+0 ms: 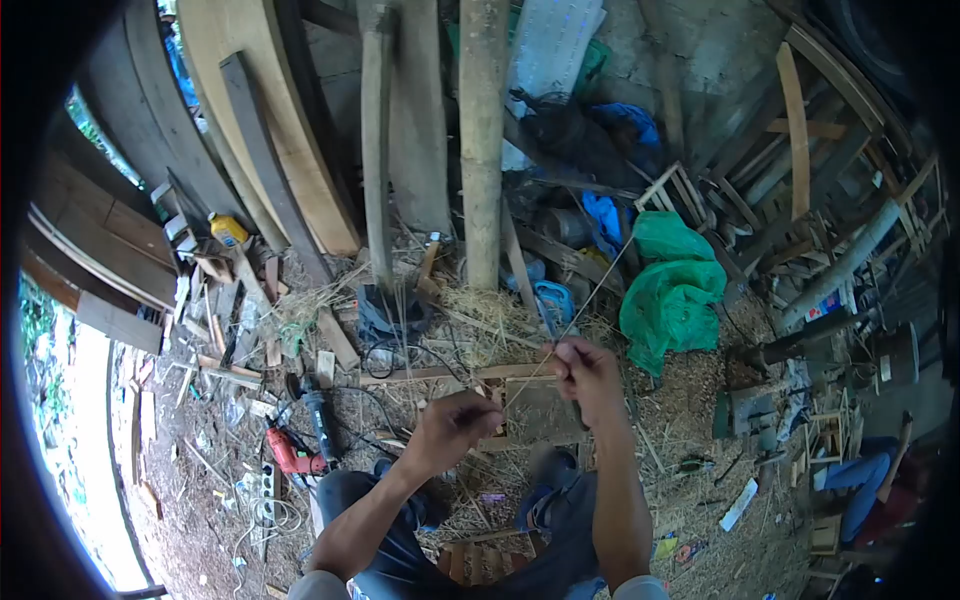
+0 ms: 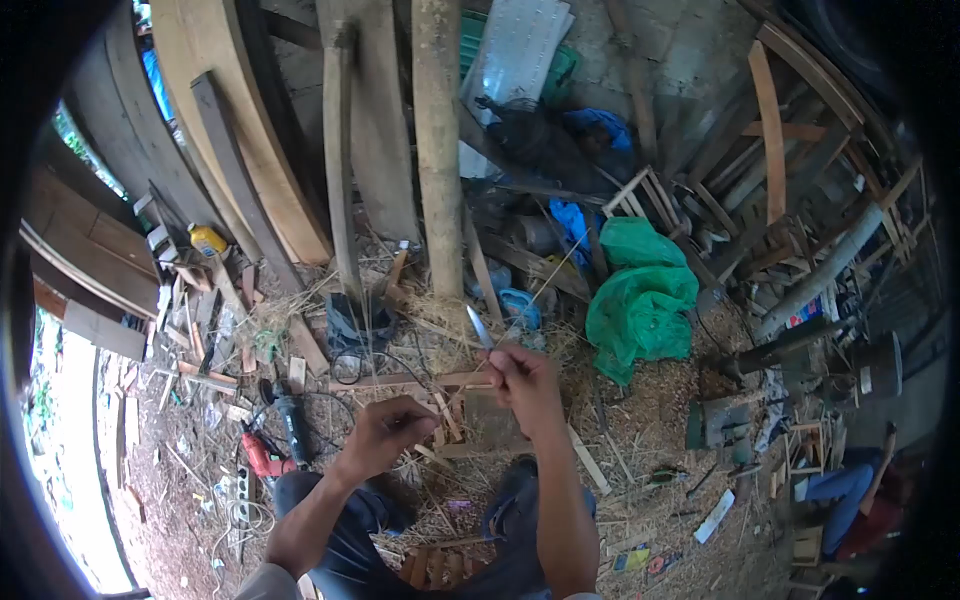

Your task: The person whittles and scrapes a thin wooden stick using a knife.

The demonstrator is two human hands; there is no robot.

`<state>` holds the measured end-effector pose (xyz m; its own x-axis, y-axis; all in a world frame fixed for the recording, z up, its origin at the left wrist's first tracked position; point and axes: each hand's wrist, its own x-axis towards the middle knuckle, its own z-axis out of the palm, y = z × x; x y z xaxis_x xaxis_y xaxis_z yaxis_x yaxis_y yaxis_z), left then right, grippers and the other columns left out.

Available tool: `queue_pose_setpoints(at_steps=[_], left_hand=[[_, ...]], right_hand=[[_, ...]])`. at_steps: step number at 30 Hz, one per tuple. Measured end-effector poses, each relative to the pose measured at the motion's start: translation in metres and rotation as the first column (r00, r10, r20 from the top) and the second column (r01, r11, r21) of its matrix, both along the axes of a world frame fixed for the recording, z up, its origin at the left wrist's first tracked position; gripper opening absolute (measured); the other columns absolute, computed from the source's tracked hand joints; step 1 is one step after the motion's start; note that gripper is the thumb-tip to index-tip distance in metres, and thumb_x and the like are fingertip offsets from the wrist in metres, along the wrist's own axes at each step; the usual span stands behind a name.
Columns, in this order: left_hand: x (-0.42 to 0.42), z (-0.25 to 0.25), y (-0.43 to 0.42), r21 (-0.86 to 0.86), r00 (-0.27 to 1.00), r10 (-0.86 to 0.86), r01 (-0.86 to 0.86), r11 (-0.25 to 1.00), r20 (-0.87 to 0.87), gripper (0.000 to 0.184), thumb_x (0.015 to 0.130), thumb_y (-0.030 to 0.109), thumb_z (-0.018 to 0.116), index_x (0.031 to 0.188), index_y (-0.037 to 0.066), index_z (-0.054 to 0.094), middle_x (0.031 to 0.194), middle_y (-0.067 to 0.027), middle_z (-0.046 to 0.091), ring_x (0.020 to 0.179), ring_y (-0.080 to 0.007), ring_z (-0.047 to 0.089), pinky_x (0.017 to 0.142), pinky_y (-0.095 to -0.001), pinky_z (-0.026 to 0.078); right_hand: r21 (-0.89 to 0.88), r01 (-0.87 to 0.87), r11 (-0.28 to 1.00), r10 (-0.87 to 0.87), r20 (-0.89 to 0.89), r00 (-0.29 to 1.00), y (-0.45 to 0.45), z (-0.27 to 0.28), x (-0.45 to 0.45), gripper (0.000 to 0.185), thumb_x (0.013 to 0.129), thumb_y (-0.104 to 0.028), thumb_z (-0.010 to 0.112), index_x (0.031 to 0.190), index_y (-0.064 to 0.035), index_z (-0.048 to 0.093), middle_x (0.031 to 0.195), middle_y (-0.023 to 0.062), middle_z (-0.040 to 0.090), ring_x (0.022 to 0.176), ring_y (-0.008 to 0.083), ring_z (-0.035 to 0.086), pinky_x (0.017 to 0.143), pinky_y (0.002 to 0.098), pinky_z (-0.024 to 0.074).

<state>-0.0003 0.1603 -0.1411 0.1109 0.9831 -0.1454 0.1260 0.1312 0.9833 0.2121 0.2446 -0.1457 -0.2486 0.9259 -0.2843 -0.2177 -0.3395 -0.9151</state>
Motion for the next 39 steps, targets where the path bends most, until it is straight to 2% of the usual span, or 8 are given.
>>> queue_pose_setpoints(at_steps=[5, 8, 12, 14, 17, 25, 28, 39], left_hand=[[-0.009, -0.001, -0.005, -0.074, 0.994, 0.014, -0.006, 0.997, 0.11, 0.017, 0.089, 0.015, 0.066, 0.097, 0.001, 0.068, 0.071, -0.0019, 0.062, 0.062, -0.0056, 0.053, 0.056, -0.0239, 0.043], [-0.014, -0.005, -0.011, -0.012, 0.996, -0.007, 0.006, 1.0, -0.091, 0.019, 0.09, 0.015, 0.063, 0.098, -0.001, 0.067, 0.062, -0.0019, 0.055, 0.057, -0.0067, 0.045, 0.052, -0.0262, 0.038], [-0.013, -0.005, -0.019, 0.104, 0.994, 0.036, -0.026, 0.994, -0.103, 0.018, 0.09, 0.016, 0.063, 0.097, 0.0, 0.067, 0.061, -0.0042, 0.056, 0.056, -0.0068, 0.045, 0.052, -0.0267, 0.039], [-0.015, 0.008, -0.021, -0.001, 0.987, -0.019, 0.019, 1.0, -0.159, 0.018, 0.091, 0.013, 0.061, 0.098, -0.002, 0.066, 0.077, -0.0034, 0.064, 0.069, -0.007, 0.055, 0.063, -0.0244, 0.045], [-0.013, 0.013, -0.023, 0.081, 0.964, -0.028, 0.052, 0.995, -0.266, 0.017, 0.09, 0.014, 0.063, 0.097, -0.001, 0.066, 0.076, -0.0038, 0.063, 0.066, -0.0072, 0.053, 0.061, -0.0249, 0.044], [-0.017, -0.01, -0.031, 0.094, 0.988, -0.064, 0.078, 0.993, -0.144, 0.02, 0.091, 0.019, 0.063, 0.094, 0.0, 0.068, 0.068, -0.0021, 0.06, 0.059, -0.0073, 0.046, 0.056, -0.0262, 0.039], [-0.017, -0.022, -0.029, 0.129, 0.998, -0.036, 0.03, 0.991, 0.047, 0.02, 0.093, 0.018, 0.061, 0.096, -0.001, 0.065, 0.064, 0.002, 0.05, 0.061, -0.0049, 0.041, 0.054, -0.0249, 0.036], [-0.007, -0.04, -0.002, 0.039, 0.994, -0.101, 0.099, 0.994, 0.038, 0.023, 0.093, 0.019, 0.061, 0.103, -0.001, 0.066, 0.069, -0.0009, 0.058, 0.061, -0.0063, 0.043, 0.055, -0.0254, 0.037]], right_hand=[[-0.037, -0.174, 0.984, 0.17, -0.092, 0.981, -0.032, 0.001, -0.012, 0.018, 0.096, -0.011, 0.053, 0.103, 0.0025, 0.062, 0.064, 0.0, 0.051, 0.051, 0.005, 0.041, 0.044, 0.0207, 0.0291], [-0.015, -0.297, 0.955, 0.294, -0.101, 0.95, -0.05, -0.006, -0.04, 0.018, 0.096, -0.011, 0.052, 0.103, 0.0023, 0.062, 0.065, 0.0004, 0.052, 0.051, 0.0051, 0.041, 0.044, 0.0208, 0.0302], [0.009, -0.278, 0.96, 0.279, -0.011, 0.96, -0.052, -0.011, -0.045, 0.019, 0.097, -0.014, 0.054, 0.101, 0.002, 0.061, 0.065, 0.0017, 0.053, 0.05, 0.0055, 0.041, 0.044, 0.021, 0.0316], [-0.013, -0.29, 0.957, 0.29, -0.014, 0.957, -0.052, -0.008, -0.043, 0.02, 0.097, -0.017, 0.054, 0.099, 0.002, 0.061, 0.064, 0.002, 0.053, 0.048, 0.0059, 0.041, 0.044, 0.0203, 0.0315], [-0.02, -0.265, 0.964, 0.263, -0.058, 0.963, -0.051, -0.004, -0.037, 0.02, 0.096, -0.014, 0.055, 0.097, 0.0046, 0.062, 0.064, 0.0005, 0.051, 0.048, 0.0051, 0.039, 0.044, 0.021, 0.031], [-0.027, 0.025, 0.999, -0.026, -0.07, 0.997, -0.054, -0.012, 0.007, 0.025, 0.095, -0.02, 0.057, 0.099, 0.0036, 0.061, 0.064, -0.0004, 0.05, 0.048, 0.0051, 0.037, 0.041, 0.0208, 0.0267], [-0.002, -0.123, 0.992, 0.123, -0.077, 0.989, -0.068, -0.016, -0.011, 0.021, 0.097, -0.018, 0.055, 0.103, 0.0011, 0.058, 0.065, 0.0008, 0.052, 0.048, 0.0052, 0.037, 0.042, 0.0207, 0.0282], [0.011, -0.278, 0.961, 0.278, 0.01, 0.961, -0.044, -0.038, -0.026, 0.019, 0.095, -0.017, 0.057, 0.099, 0.0014, 0.059, 0.066, 0.0038, 0.056, 0.049, 0.0051, 0.041, 0.043, 0.0203, 0.0316]])
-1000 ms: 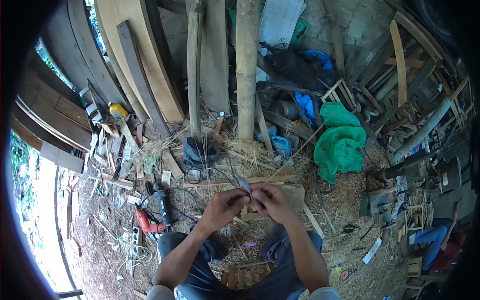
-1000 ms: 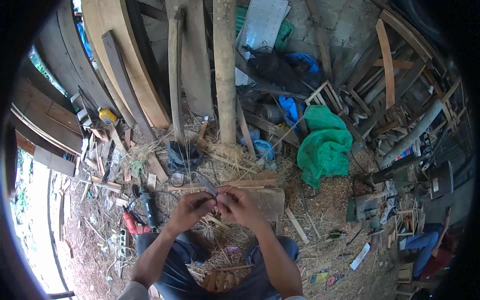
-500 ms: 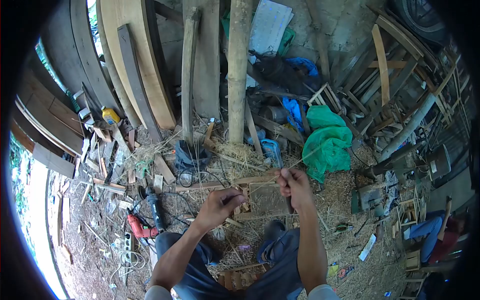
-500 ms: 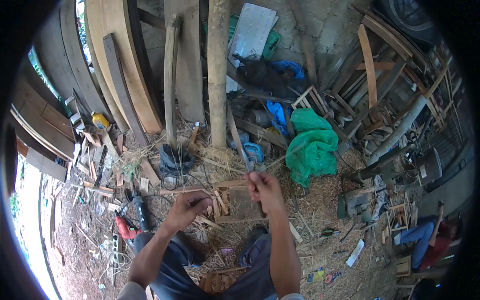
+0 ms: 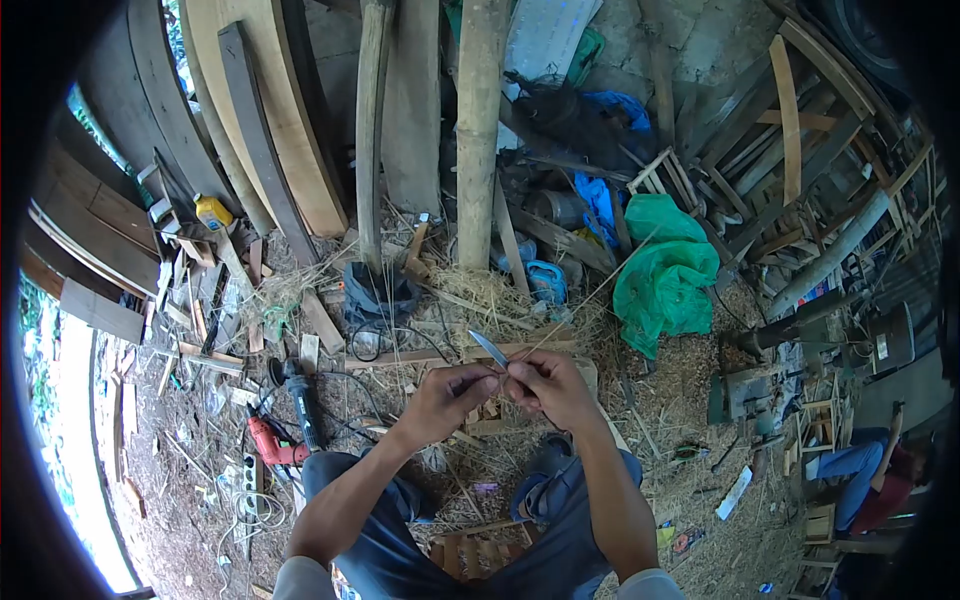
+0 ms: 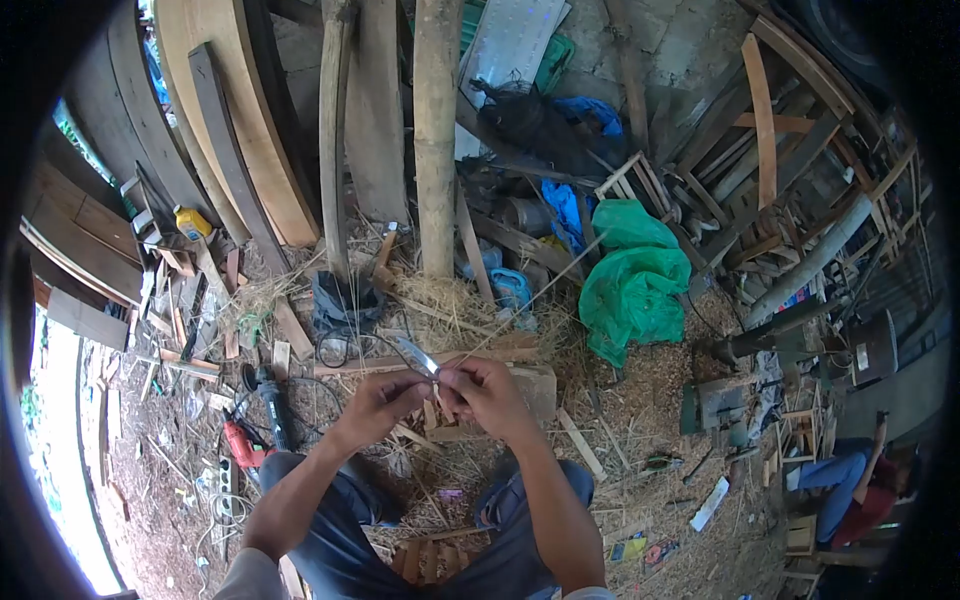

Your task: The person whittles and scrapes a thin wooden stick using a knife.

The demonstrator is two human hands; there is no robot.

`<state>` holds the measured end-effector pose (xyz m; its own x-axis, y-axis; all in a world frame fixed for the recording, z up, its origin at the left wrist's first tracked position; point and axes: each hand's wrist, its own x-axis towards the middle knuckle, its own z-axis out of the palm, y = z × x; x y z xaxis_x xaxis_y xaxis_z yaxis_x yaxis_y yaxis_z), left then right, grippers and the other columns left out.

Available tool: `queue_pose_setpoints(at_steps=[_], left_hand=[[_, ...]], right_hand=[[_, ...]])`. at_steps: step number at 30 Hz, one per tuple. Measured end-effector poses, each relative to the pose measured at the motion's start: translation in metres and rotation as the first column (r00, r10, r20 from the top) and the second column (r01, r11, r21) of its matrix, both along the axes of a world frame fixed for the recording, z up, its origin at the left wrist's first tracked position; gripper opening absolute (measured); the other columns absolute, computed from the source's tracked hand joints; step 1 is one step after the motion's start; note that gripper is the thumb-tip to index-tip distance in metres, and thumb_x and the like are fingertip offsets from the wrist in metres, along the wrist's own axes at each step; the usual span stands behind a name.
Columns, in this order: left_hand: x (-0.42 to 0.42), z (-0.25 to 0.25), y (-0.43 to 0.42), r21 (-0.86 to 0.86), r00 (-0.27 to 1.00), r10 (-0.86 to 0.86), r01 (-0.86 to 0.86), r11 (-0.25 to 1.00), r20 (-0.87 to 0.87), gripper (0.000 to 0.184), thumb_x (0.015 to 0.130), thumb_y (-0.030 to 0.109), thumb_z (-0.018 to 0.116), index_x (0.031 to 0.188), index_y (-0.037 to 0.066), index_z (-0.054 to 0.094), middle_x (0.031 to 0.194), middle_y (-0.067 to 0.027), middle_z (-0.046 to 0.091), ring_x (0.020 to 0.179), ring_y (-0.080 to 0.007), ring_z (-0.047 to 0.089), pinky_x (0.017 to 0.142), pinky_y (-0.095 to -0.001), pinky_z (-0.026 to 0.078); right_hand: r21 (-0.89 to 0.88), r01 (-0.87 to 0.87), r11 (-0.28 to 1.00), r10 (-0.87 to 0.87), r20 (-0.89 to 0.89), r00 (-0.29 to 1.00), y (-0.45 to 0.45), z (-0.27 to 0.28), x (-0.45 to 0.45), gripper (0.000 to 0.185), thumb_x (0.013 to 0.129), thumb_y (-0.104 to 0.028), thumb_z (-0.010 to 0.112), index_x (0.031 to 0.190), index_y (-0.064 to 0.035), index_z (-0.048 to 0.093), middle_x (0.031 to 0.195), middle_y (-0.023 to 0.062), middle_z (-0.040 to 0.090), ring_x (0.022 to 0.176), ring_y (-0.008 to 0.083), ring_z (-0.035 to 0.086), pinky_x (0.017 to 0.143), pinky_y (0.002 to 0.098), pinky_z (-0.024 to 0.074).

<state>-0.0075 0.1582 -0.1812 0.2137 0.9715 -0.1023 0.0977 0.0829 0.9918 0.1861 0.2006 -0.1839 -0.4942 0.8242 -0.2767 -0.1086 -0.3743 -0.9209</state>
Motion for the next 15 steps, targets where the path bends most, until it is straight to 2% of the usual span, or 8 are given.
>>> queue_pose_setpoints(at_steps=[2, 6, 8, 10, 12, 13, 15], left_hand=[[-0.001, 0.008, 0.007, -0.057, 0.995, -0.029, 0.024, 0.998, -0.1, 0.024, 0.093, 0.02, 0.061, 0.102, -0.001, 0.067, 0.079, -0.0002, 0.06, 0.07, -0.0063, 0.049, 0.062, -0.0253, 0.041], [-0.006, 0.007, 0.015, -0.069, 0.986, -0.028, 0.017, 0.998, -0.167, 0.025, 0.092, 0.021, 0.062, 0.102, -0.001, 0.067, 0.076, -0.0017, 0.06, 0.068, -0.0069, 0.049, 0.06, -0.0265, 0.041], [-0.006, 0.007, 0.016, 0.043, 0.983, -0.001, 0.009, 0.999, -0.183, 0.025, 0.091, 0.022, 0.063, 0.101, 0.0, 0.067, 0.073, -0.0029, 0.059, 0.064, -0.0076, 0.047, 0.058, -0.0267, 0.04], [-0.006, 0.009, 0.012, 0.057, 0.983, 0.013, -0.002, 0.998, -0.186, 0.024, 0.091, 0.022, 0.063, 0.1, 0.0, 0.067, 0.072, -0.0031, 0.058, 0.063, -0.0079, 0.047, 0.057, -0.0269, 0.04], [-0.006, 0.01, 0.001, 0.071, 0.982, 0.016, -0.003, 0.997, -0.188, 0.024, 0.09, 0.021, 0.063, 0.1, 0.0, 0.067, 0.072, -0.0033, 0.058, 0.062, -0.0082, 0.047, 0.056, -0.0271, 0.04], [-0.008, 0.011, -0.005, 0.063, 0.988, -0.003, 0.013, 0.998, -0.156, 0.023, 0.091, 0.021, 0.063, 0.099, 0.0, 0.067, 0.07, -0.003, 0.057, 0.061, -0.0084, 0.047, 0.055, -0.0274, 0.04], [-0.009, 0.013, -0.017, 0.082, 0.992, -0.032, 0.042, 0.996, -0.122, 0.023, 0.091, 0.021, 0.062, 0.099, 0.0, 0.067, 0.069, -0.0026, 0.057, 0.06, -0.0086, 0.048, 0.055, -0.0277, 0.039]], right_hand=[[-0.04, 0.019, 0.999, -0.018, 0.024, 1.0, 0.007, -0.004, 0.002, 0.019, 0.095, -0.018, 0.058, 0.098, 0.0015, 0.06, 0.066, 0.0038, 0.056, 0.048, 0.005, 0.041, 0.043, 0.0203, 0.0316], [-0.087, 0.009, 0.996, -0.003, 0.073, 0.997, 0.024, -0.004, 0.003, 0.021, 0.095, -0.018, 0.058, 0.098, 0.0019, 0.062, 0.066, 0.0016, 0.055, 0.05, 0.005, 0.04, 0.044, 0.021, 0.0316], [-0.091, 0.006, 0.996, 0.0, 0.065, 0.998, 0.022, -0.005, 0.002, 0.022, 0.095, -0.02, 0.058, 0.098, 0.0018, 0.062, 0.066, 0.001, 0.054, 0.05, 0.0048, 0.04, 0.045, 0.0208, 0.0311], [-0.086, 0.011, 0.996, -0.006, 0.054, 0.998, 0.023, -0.005, 0.005, 0.023, 0.095, -0.021, 0.058, 0.099, 0.0017, 0.062, 0.065, 0.0005, 0.054, 0.05, 0.0047, 0.04, 0.045, 0.0206, 0.0306], [0.007, 0.173, 0.985, -0.171, 0.184, 0.968, 0.022, -0.004, 0.017, 0.027, 0.095, -0.025, 0.059, 0.101, 0.0013, 0.061, 0.065, -0.0016, 0.051, 0.05, 0.0042, 0.039, 0.045, 0.0197, 0.0293], [0.023, 0.178, 0.984, -0.179, 0.186, 0.966, 0.023, -0.004, 0.031, 0.027, 0.095, -0.025, 0.059, 0.101, 0.0013, 0.061, 0.065, -0.0016, 0.051, 0.05, 0.0042, 0.039, 0.045, 0.0197, 0.0293], [-0.009, 0.371, 0.929, -0.371, -0.066, 0.926, 0.025, 0.0, 0.061, 0.03, 0.094, -0.027, 0.059, 0.102, 0.0013, 0.061, 0.065, -0.0037, 0.048, 0.049, 0.0038, 0.036, 0.044, 0.0197, 0.0282]])
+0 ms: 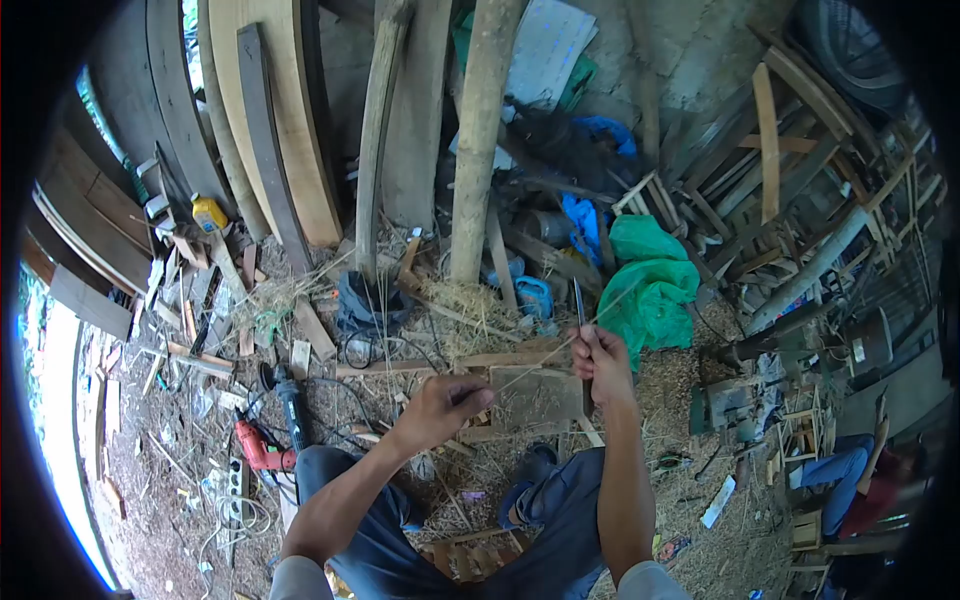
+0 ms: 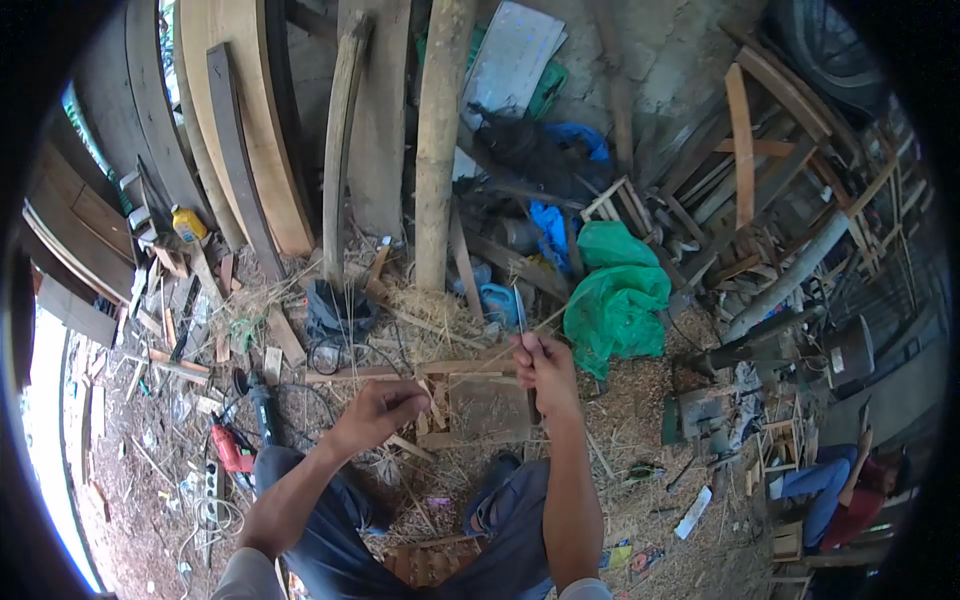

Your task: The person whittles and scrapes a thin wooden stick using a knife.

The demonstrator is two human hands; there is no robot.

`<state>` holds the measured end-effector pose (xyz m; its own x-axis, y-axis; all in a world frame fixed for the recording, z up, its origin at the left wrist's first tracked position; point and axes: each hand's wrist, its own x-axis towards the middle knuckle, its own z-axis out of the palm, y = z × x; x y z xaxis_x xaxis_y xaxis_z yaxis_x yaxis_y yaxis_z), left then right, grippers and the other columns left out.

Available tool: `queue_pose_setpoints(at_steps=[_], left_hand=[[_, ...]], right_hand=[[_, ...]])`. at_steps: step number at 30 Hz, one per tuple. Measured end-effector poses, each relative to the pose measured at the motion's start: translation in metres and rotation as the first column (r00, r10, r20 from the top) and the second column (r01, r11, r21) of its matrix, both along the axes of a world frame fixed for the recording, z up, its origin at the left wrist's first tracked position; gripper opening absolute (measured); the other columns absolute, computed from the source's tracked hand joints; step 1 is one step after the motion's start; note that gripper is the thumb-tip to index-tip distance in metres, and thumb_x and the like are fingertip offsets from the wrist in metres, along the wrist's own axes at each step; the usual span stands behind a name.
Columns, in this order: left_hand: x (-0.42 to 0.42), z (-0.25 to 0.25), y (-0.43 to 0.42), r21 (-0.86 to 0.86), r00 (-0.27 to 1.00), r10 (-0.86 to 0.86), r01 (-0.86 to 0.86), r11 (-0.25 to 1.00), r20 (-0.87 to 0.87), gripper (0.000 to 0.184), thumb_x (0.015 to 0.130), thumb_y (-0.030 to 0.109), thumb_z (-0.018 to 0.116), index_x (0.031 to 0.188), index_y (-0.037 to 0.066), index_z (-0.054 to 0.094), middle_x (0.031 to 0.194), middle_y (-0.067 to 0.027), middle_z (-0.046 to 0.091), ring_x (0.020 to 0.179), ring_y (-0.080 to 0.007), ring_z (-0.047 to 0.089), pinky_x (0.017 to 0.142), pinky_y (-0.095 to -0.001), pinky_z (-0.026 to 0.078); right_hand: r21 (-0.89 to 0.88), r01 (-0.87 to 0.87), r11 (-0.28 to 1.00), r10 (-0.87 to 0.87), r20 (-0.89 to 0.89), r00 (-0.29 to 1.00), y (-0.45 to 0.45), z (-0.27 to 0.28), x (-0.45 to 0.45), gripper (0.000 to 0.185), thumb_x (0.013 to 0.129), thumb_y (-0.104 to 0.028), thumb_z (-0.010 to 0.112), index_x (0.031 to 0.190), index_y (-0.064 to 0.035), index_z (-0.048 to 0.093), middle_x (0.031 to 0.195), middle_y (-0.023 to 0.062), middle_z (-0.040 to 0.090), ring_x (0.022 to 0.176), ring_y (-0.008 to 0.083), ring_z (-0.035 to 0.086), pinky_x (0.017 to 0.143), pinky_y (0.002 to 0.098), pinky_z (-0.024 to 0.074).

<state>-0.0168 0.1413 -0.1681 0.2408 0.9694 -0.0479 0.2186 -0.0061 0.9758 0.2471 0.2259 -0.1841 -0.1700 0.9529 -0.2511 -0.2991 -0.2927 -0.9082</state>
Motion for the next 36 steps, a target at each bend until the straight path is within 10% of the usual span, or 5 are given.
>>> queue_pose_setpoints(at_steps=[5, 13, 28, 36], left_hand=[[-0.006, -0.006, -0.013, -0.095, 0.994, -0.068, 0.06, 0.994, -0.083, 0.019, 0.091, 0.017, 0.061, 0.098, 0.0, 0.066, 0.066, -0.0023, 0.057, 0.058, -0.0087, 0.048, 0.054, -0.0281, 0.04], [-0.028, -0.001, -0.054, 0.353, 0.987, 0.145, -0.111, 0.929, -0.074, 0.021, 0.089, 0.02, 0.063, 0.096, 0.001, 0.069, 0.075, -0.0158, 0.067, 0.061, -0.0217, 0.061, 0.06, -0.033, 0.046], [-0.049, -0.002, -0.08, -0.065, 0.99, 0.017, -0.008, 0.998, 0.143, 0.021, 0.093, 0.019, 0.061, 0.095, 0.0, 0.067, 0.08, -0.0004, 0.063, 0.075, -0.007, 0.053, 0.066, -0.0254, 0.042], [-0.019, 0.004, -0.057, 0.103, 0.995, 0.093, -0.088, 0.991, -0.037, 0.021, 0.093, 0.018, 0.06, 0.092, -0.002, 0.064, 0.072, -0.0011, 0.058, 0.066, -0.0076, 0.049, 0.061, -0.026, 0.041]], right_hand=[[-0.024, -0.052, 0.998, 0.052, -0.012, 0.999, -0.044, 0.004, -0.034, 0.025, 0.096, -0.023, 0.056, 0.104, 0.0011, 0.06, 0.067, -0.0029, 0.047, 0.05, 0.0037, 0.035, 0.044, 0.0191, 0.0282], [0.009, -0.333, 0.943, 0.333, 0.024, 0.943, -0.085, 0.023, -0.085, 0.022, 0.097, -0.02, 0.053, 0.1, 0.0008, 0.058, 0.068, -0.0007, 0.047, 0.05, 0.0048, 0.034, 0.044, 0.0205, 0.0261], [0.011, -0.269, 0.963, 0.263, 0.169, 0.95, -0.067, 0.053, -0.054, 0.026, 0.097, -0.023, 0.054, 0.099, 0.003, 0.06, 0.067, -0.002, 0.051, 0.048, 0.003, 0.036, 0.042, 0.0199, 0.0268], [0.046, -0.22, 0.974, 0.214, 0.117, 0.97, -0.077, 0.03, -0.064, 0.027, 0.096, -0.025, 0.055, 0.098, 0.0017, 0.061, 0.066, -0.002, 0.051, 0.047, 0.0037, 0.038, 0.04, 0.0215, 0.0269]])
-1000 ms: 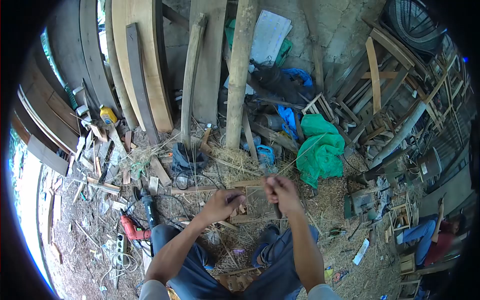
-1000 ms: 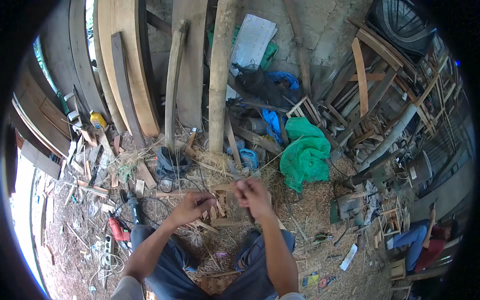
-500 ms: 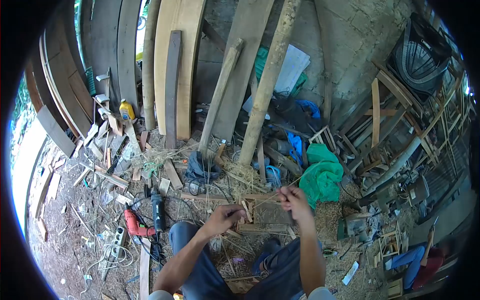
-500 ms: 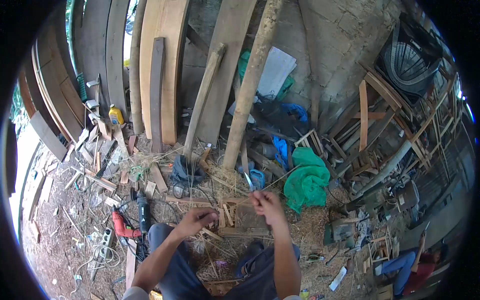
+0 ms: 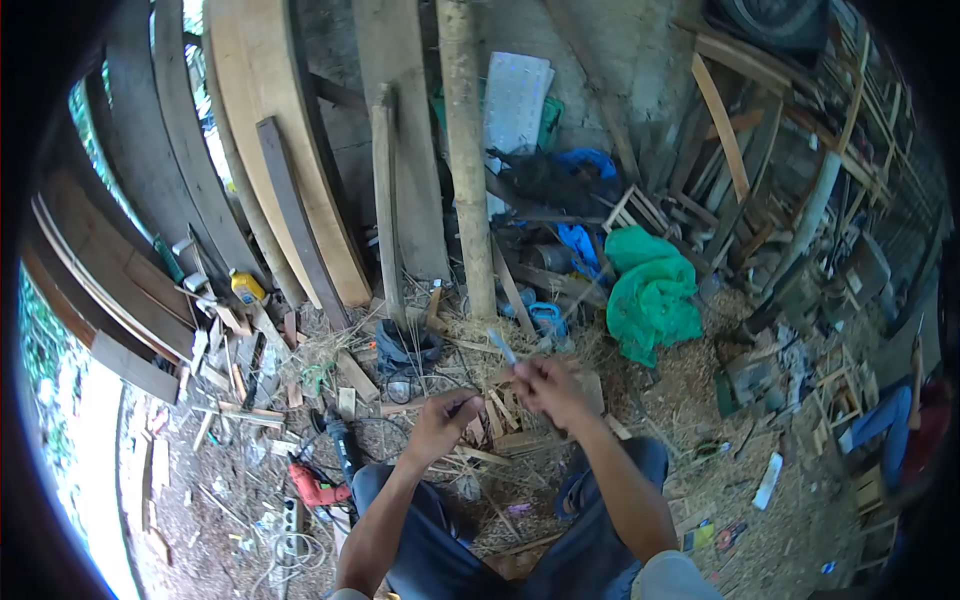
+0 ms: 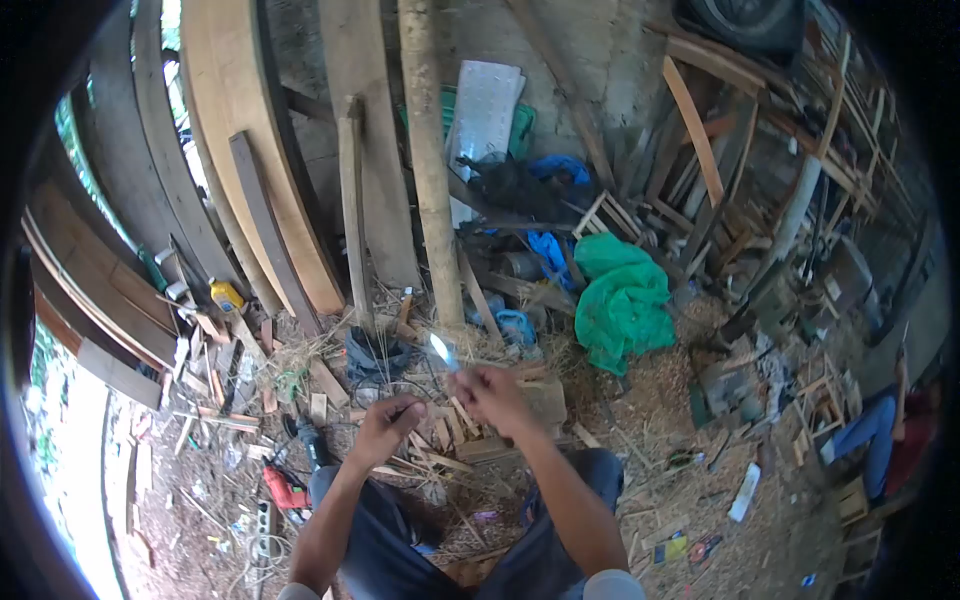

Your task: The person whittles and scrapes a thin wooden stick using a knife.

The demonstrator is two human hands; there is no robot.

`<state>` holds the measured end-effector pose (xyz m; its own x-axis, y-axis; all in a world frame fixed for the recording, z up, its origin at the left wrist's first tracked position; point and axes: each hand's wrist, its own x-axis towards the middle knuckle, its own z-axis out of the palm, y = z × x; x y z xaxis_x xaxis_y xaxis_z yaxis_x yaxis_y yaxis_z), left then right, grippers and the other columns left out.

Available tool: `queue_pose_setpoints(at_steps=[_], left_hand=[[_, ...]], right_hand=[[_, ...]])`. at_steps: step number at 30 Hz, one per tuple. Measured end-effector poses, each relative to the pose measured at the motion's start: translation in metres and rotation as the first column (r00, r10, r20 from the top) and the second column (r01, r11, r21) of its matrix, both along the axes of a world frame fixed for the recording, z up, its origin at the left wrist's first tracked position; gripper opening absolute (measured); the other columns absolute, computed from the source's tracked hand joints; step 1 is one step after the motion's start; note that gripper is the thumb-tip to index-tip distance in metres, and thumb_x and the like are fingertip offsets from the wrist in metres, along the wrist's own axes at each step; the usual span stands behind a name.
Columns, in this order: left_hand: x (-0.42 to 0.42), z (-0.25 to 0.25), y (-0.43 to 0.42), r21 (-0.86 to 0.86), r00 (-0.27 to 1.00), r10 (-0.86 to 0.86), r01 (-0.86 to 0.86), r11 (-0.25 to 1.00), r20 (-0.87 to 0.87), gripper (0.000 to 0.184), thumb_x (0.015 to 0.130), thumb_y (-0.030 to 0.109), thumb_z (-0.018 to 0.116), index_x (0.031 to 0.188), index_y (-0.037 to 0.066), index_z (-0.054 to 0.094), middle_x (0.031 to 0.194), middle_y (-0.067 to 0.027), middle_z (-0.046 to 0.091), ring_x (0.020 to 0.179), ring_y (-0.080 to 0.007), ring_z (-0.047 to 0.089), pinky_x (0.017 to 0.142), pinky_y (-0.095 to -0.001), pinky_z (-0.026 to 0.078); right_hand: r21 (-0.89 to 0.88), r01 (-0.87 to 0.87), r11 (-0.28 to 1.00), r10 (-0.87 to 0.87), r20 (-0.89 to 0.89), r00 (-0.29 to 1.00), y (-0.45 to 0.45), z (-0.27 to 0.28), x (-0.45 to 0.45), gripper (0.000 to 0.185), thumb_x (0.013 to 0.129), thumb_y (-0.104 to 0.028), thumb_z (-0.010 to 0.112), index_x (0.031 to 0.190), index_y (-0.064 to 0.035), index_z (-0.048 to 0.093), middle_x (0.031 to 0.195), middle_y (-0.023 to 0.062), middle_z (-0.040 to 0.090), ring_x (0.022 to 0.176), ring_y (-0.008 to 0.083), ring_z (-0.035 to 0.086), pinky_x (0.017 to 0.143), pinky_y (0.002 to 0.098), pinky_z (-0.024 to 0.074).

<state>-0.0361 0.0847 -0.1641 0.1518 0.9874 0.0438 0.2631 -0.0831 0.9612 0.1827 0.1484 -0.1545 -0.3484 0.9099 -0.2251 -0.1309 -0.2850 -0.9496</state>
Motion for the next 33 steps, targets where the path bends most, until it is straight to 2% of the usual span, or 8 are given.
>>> queue_pose_setpoints(at_steps=[3, 5, 11, 13, 16, 27, 29, 33], left_hand=[[0.01, 0.024, -0.01, 0.002, 0.997, -0.035, 0.035, 0.999, 0.064, 0.021, 0.093, 0.018, 0.06, 0.092, -0.002, 0.064, 0.071, 0.0, 0.057, 0.064, -0.0074, 0.048, 0.059, -0.0258, 0.04], [0.002, 0.02, -0.006, -0.044, 0.997, -0.066, 0.067, 0.997, 0.034, 0.021, 0.093, 0.018, 0.06, 0.092, -0.002, 0.064, 0.071, 0.0015, 0.055, 0.063, -0.0064, 0.045, 0.057, -0.0252, 0.037], [0.011, 0.039, 0.004, -0.137, 0.999, -0.024, 0.02, 0.99, -0.028, 0.018, 0.093, 0.017, 0.061, 0.094, -0.001, 0.065, 0.064, 0.0038, 0.05, 0.058, -0.0042, 0.041, 0.051, -0.0234, 0.031], [0.001, 0.039, 0.002, -0.166, 0.998, -0.055, 0.055, 0.985, 0.008, 0.019, 0.093, 0.019, 0.061, 0.092, 0.0, 0.065, 0.063, 0.004, 0.049, 0.056, -0.0041, 0.04, 0.049, -0.0229, 0.03], [-0.015, 0.026, 0.009, -0.167, 0.994, -0.046, 0.061, 0.984, 0.095, 0.021, 0.094, 0.021, 0.06, 0.089, 0.001, 0.064, 0.062, 0.0038, 0.048, 0.054, -0.0048, 0.04, 0.048, -0.023, 0.03], [0.022, -0.001, 0.021, 0.109, 0.999, 0.038, -0.034, 0.993, -0.034, 0.02, 0.096, 0.017, 0.055, 0.09, -0.001, 0.06, 0.06, -0.0036, 0.052, 0.052, -0.0097, 0.049, 0.05, -0.0269, 0.038], [0.023, -0.005, 0.019, 0.41, 0.983, 0.089, -0.016, 0.912, -0.16, 0.016, 0.093, 0.013, 0.056, 0.091, -0.002, 0.061, 0.062, -0.0095, 0.057, 0.052, -0.0156, 0.054, 0.051, -0.0295, 0.041], [0.026, 0.005, 0.014, 0.343, 0.992, 0.116, -0.09, 0.935, -0.056, 0.01, 0.09, 0.006, 0.057, 0.093, -0.002, 0.062, 0.061, -0.013, 0.055, 0.049, -0.0223, 0.05, 0.05, -0.0337, 0.04]], right_hand=[[-0.011, 0.187, 0.982, -0.187, 0.008, 0.982, 0.02, 0.017, 0.038, 0.026, 0.097, -0.025, 0.054, 0.098, -0.0006, 0.062, 0.065, -0.0029, 0.051, 0.046, 0.0034, 0.037, 0.04, 0.0213, 0.0265], [0.024, 0.102, 0.994, -0.095, -0.206, 0.974, 0.029, 0.013, 0.063, 0.025, 0.098, -0.025, 0.053, 0.099, -0.0016, 0.062, 0.066, -0.0037, 0.05, 0.047, 0.0037, 0.035, 0.042, 0.0211, 0.0266], [-0.034, 0.104, 0.994, -0.109, -0.216, 0.97, 0.016, 0.021, 0.074, 0.025, 0.097, -0.023, 0.054, 0.097, 0.0009, 0.06, 0.064, -0.0059, 0.046, 0.046, 0.0028, 0.033, 0.042, 0.0194, 0.0257], [-0.017, 0.344, 0.939, -0.337, -0.256, 0.906, 0.033, 0.018, 0.101, 0.026, 0.097, -0.024, 0.054, 0.097, 0.001, 0.06, 0.064, -0.0057, 0.046, 0.046, 0.0027, 0.032, 0.041, 0.0193, 0.0248], [0.018, 0.361, 0.932, -0.333, -0.348, 0.876, 0.042, 0.012, 0.119, 0.029, 0.094, -0.028, 0.058, 0.101, 0.0003, 0.061, 0.064, -0.0052, 0.048, 0.044, 0.0029, 0.033, 0.04, 0.0193, 0.0235], [0.081, -0.139, 0.987, 0.147, -0.1, 0.984, 0.001, 0.018, 0.005, 0.025, 0.1, -0.016, 0.046, 0.113, 0.0024, 0.055, 0.073, 0.0023, 0.052, 0.054, 0.0061, 0.039, 0.047, 0.0222, 0.031], [0.09, -0.199, 0.976, 0.199, 0.007, 0.98, -0.007, 0.013, -0.008, 0.025, 0.1, -0.017, 0.046, 0.112, 0.0032, 0.055, 0.074, 0.0038, 0.054, 0.054, 0.0059, 0.039, 0.047, 0.0221, 0.0317], [0.006, -0.176, 0.984, 0.176, -0.076, 0.981, -0.01, 0.008, -0.019, 0.023, 0.099, -0.017, 0.051, 0.11, 0.0025, 0.057, 0.072, 0.0041, 0.055, 0.05, 0.0047, 0.037, 0.044, 0.0202, 0.029]])
